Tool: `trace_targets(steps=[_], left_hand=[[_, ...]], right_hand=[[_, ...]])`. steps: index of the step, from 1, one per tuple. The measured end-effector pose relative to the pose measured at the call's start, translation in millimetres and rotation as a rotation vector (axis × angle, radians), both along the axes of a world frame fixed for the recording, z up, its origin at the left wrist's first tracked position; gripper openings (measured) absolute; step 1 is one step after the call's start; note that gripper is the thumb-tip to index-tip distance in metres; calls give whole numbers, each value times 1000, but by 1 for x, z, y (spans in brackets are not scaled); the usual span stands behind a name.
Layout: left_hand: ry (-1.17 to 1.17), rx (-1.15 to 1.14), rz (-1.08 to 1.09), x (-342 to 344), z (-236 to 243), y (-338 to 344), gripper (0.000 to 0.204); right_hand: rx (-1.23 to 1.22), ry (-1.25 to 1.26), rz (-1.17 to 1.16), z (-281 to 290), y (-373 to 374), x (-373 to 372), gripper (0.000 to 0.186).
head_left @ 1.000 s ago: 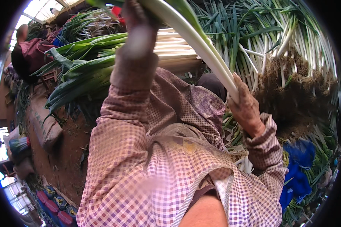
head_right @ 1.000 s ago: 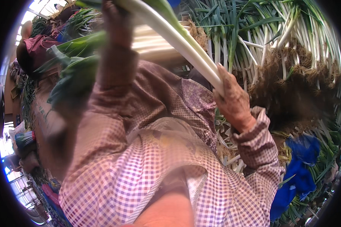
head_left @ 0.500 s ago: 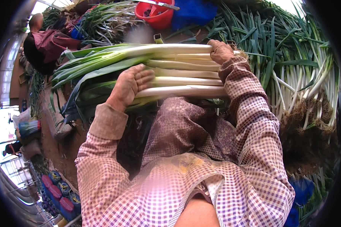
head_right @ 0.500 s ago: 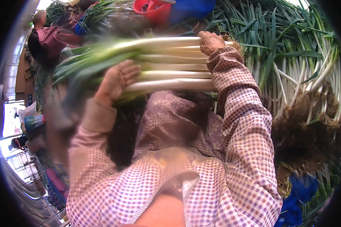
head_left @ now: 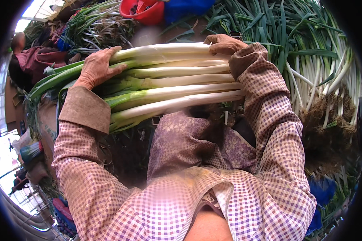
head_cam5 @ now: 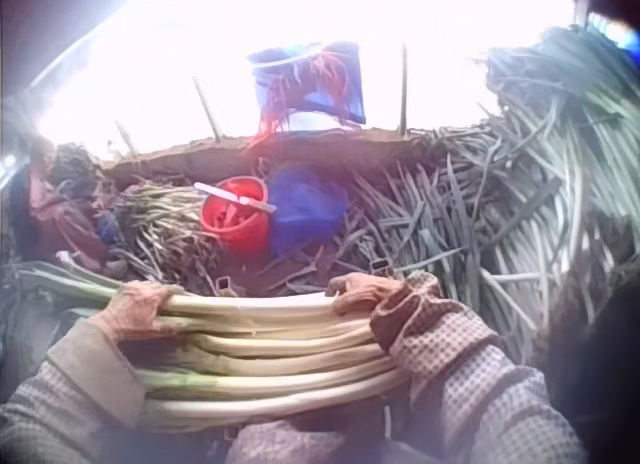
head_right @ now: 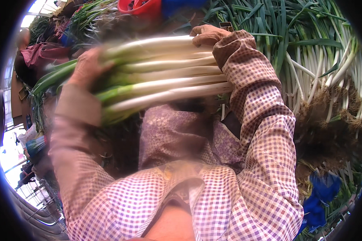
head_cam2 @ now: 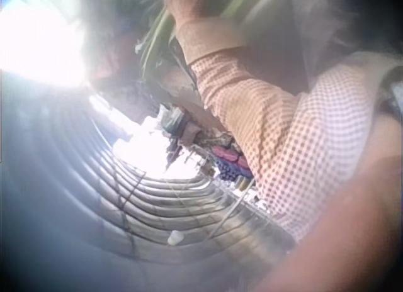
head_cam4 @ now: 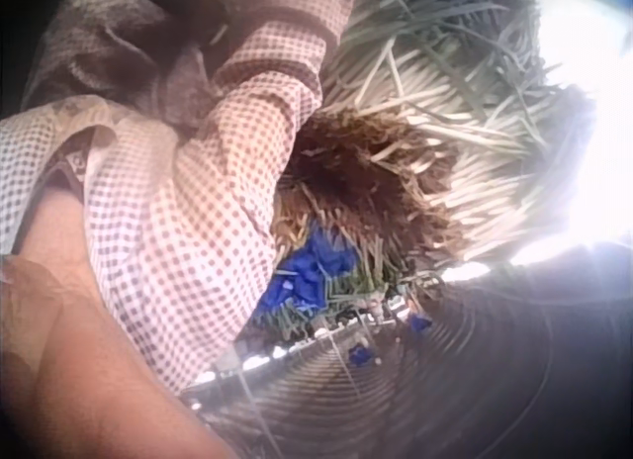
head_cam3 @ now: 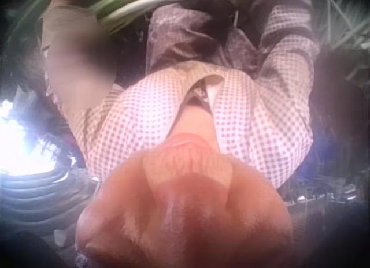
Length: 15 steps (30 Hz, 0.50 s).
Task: The person repeatedly picks up bunches of green onions from a large pile, aligns them, and places them into a neat stack. The person handles the vegetables by hand, sorting them one bunch at a time.
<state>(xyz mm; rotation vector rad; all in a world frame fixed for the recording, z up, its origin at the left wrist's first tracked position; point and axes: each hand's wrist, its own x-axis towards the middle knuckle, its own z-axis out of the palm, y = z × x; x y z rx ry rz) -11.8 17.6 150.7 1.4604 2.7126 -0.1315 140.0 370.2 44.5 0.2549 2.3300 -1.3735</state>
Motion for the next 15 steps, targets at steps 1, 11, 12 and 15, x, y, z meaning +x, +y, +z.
trace_targets(steps=[1,11,12,15], left_hand=[[-74,1,15,-5,3,3,65],[108,-40,115,-6,-50,18,43],[110,-31,112,-5,-53,18,43],[167,29,96,-3,-55,22,42]], right_hand=[[-40,38,-18,-5,4,-4,46],[661,716,-181,-57,-14,19,36],[622,648,-176,-56,-23,20,37],[641,465,-204,-52,-42,16,42]])
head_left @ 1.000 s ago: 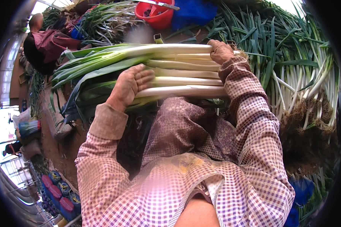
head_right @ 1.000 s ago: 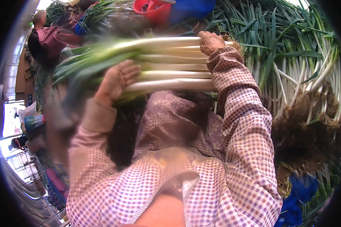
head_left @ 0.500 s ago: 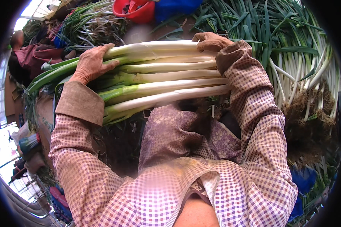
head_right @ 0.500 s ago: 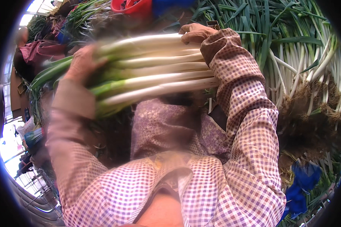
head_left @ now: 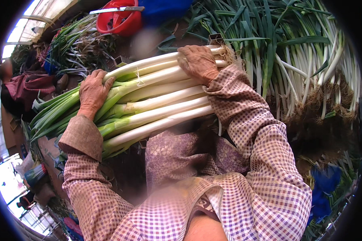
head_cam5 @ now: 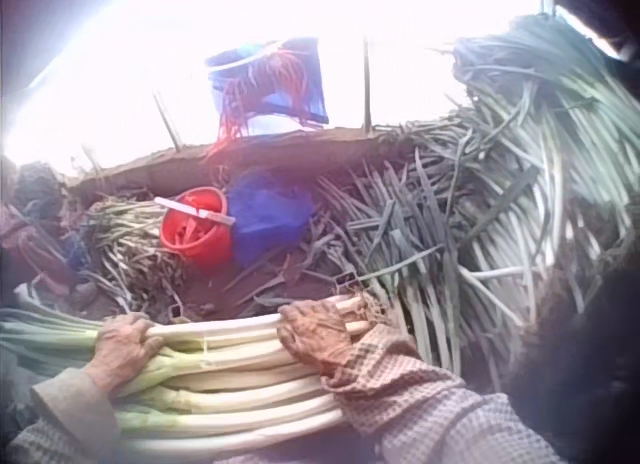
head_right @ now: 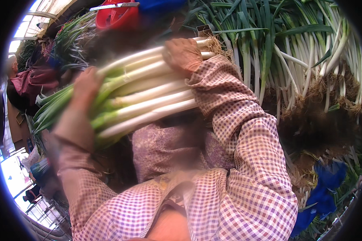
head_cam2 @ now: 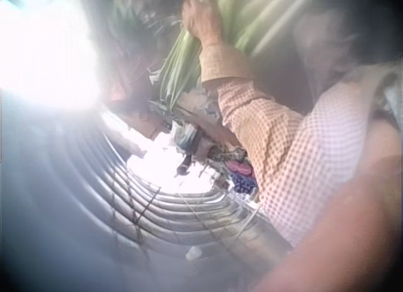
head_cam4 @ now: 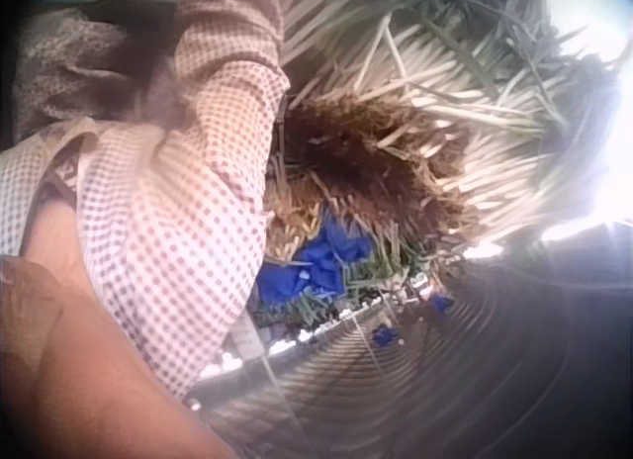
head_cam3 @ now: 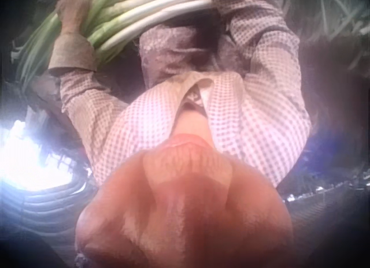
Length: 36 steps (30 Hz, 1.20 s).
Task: The person repeatedly picks up bunches of green onions from a large pile, aligns them, and places them into a neat stack. The person handles the vegetables by hand, sorting them one bunch at a time.
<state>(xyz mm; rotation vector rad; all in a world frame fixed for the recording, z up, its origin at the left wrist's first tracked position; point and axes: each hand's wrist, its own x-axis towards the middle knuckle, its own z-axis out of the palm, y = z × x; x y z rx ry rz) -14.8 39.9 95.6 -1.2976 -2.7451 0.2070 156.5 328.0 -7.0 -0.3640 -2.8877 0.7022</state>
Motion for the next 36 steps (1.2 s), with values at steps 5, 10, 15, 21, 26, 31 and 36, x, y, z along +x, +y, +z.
trace_targets(steps=[5,10,15,21,26,31,36], left_hand=[[-123,-85,117,-3,5,13,42],[-176,-26,-45,5,6,5,55],[-188,-50,-172,16,11,-3,78],[-92,-52,-252,25,22,-6,75],[-67,-134,-126,-2,17,9,77],[-243,-186,51,-15,14,25,69],[-258,-109,41,-1,18,26,62]], right_hand=[[-91,29,29,4,8,-20,41],[29,-91,126,-2,4,-10,50],[-68,17,153,-6,3,-1,49],[66,479,157,-11,3,-5,32],[152,458,184,-6,13,-22,27],[108,118,111,3,13,-40,48],[180,-23,-45,3,3,-19,48]])
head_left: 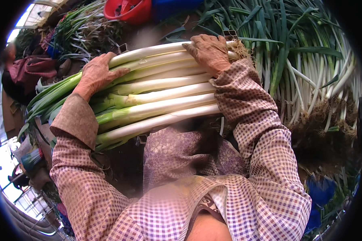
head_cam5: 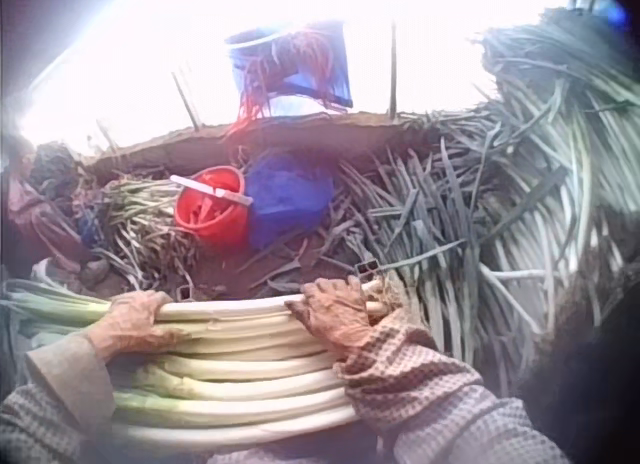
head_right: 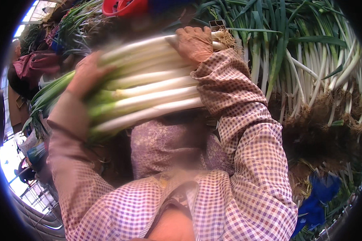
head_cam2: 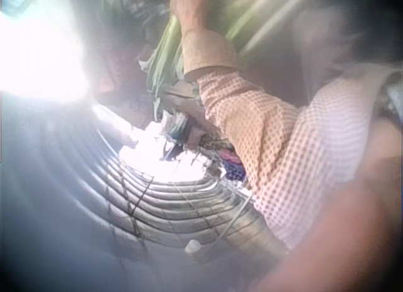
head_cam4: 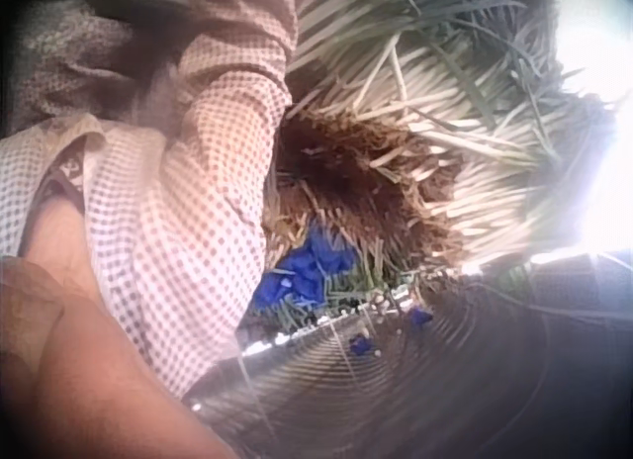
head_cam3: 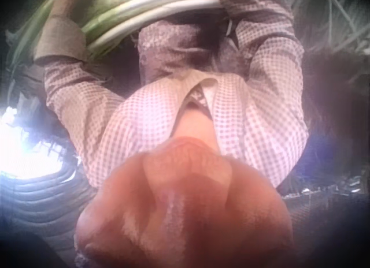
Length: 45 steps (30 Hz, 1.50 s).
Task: The person repeatedly picks up bunches of green onions from a large pile, aligns them, and places them into a neat stack. The person handles the vegetables by hand, sorting them one bunch at a time.
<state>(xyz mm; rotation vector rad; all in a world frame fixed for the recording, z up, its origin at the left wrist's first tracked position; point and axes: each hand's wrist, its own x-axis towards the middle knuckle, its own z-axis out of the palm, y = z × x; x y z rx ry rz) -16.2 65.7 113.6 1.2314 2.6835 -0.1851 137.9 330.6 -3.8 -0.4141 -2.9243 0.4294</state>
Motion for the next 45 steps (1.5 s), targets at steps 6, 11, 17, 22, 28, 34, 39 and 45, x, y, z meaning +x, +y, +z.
trace_targets(steps=[6,11,17,22,28,34,39,45], left_hand=[[50,-49,-13,-8,-10,15,58],[172,86,-129,-16,-30,-4,53],[144,115,-41,-16,-42,-3,58],[109,-50,57,-43,-23,-32,64],[-118,-76,297,-96,0,-107,72],[224,-108,176,-73,-29,-133,57],[292,-124,37,-91,-41,-132,33],[475,-317,-13,-72,8,-86,32]], right_hand=[[-206,-193,31,-4,27,-11,45],[-274,-39,95,-23,30,-6,49],[-137,-112,64,-20,28,-7,49],[-204,-121,-46,-16,25,-8,55],[-184,-130,-49,-30,29,-11,59],[-158,-84,9,-41,33,-10,61],[-144,41,47,-47,38,-5,49],[-37,-65,65,-16,29,-1,32]])
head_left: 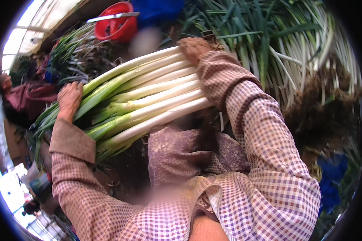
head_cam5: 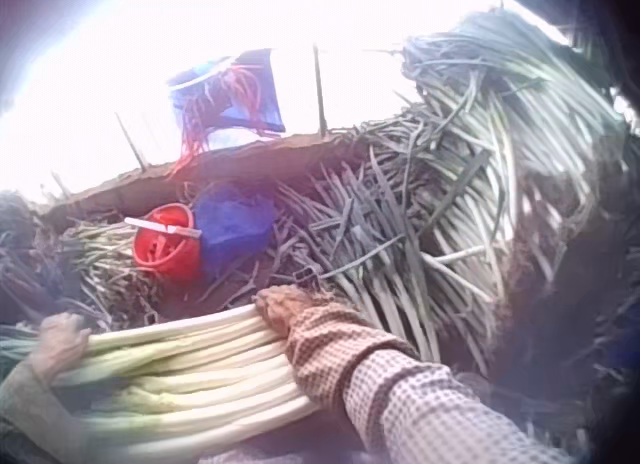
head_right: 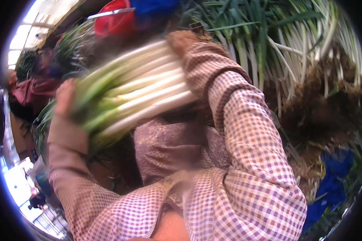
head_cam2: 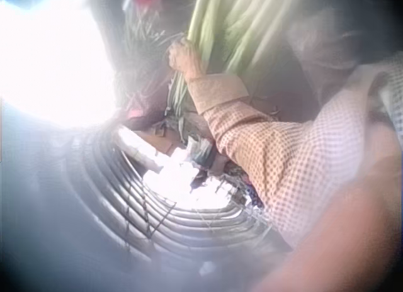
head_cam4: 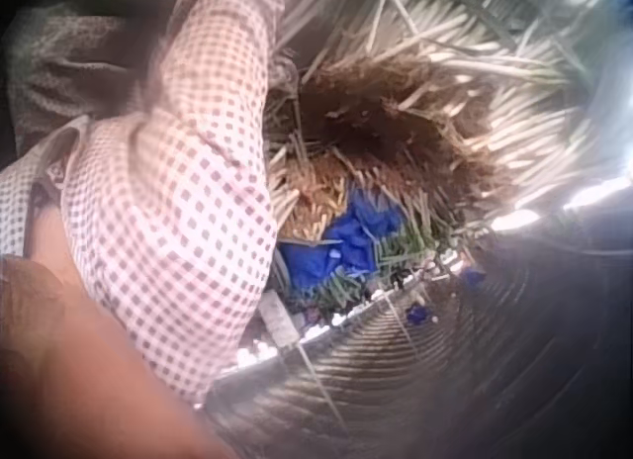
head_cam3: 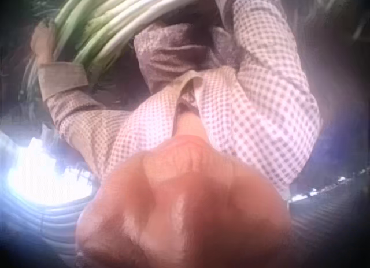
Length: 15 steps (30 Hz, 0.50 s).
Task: The person repeatedly picks up bunches of green onions from a large pile, aligns them, and places them into a neat stack. The person handles the vegetables by hand, sorting them one bunch at a time.
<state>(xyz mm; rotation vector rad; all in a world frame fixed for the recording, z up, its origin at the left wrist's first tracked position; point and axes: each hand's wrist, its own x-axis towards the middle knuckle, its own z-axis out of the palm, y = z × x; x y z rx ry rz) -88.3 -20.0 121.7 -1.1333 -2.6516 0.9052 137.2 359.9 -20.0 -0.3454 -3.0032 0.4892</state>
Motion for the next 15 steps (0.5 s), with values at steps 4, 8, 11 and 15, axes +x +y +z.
trace_targets(steps=[4,8,11,15], left_hand=[[-462,544,-4,38,6,49,44],[-274,611,-519,83,-47,67,28],[-197,727,-516,92,-68,63,20],[-356,753,-266,80,-70,54,17]], right_hand=[[-285,-55,-84,15,4,6,38],[-290,13,-14,0,9,2,44],[-322,-25,-1,-5,13,-10,41],[-875,292,7,18,51,16,34]])
